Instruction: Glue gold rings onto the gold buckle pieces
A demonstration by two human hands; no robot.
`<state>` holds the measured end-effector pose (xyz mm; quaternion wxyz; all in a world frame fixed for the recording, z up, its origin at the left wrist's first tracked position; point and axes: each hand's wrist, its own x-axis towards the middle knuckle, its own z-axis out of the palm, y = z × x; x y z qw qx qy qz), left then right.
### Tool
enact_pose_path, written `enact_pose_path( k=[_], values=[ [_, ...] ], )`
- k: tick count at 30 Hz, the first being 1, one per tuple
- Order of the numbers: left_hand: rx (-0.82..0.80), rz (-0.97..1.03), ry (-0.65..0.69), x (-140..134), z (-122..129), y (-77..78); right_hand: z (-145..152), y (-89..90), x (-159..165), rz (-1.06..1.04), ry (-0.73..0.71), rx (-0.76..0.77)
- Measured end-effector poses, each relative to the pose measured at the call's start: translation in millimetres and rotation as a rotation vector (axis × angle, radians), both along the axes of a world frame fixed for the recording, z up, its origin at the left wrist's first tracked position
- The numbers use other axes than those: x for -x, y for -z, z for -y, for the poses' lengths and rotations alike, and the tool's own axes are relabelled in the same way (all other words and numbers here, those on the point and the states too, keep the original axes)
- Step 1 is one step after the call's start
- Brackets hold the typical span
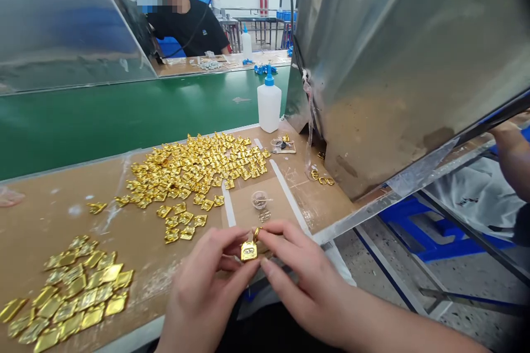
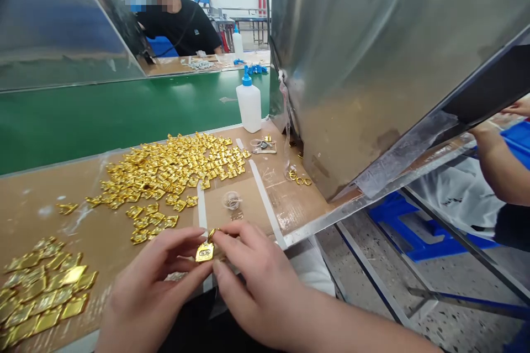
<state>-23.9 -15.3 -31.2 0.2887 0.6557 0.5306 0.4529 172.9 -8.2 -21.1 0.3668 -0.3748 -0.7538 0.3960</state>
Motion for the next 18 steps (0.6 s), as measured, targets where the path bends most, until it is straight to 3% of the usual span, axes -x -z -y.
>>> enact_pose_path(
  k=[11, 18],
  values=[
    [-0.16, -0.304, 0.105, 2, -2, 6.4, -1, 3.4, 5, 0.124, -0.048, -0.114],
    [-0.42, -0.536, 0.159, 2, 4, -8.0, -2, 1.9, -2, 0.157, -0.048, -0.201]
  ],
)
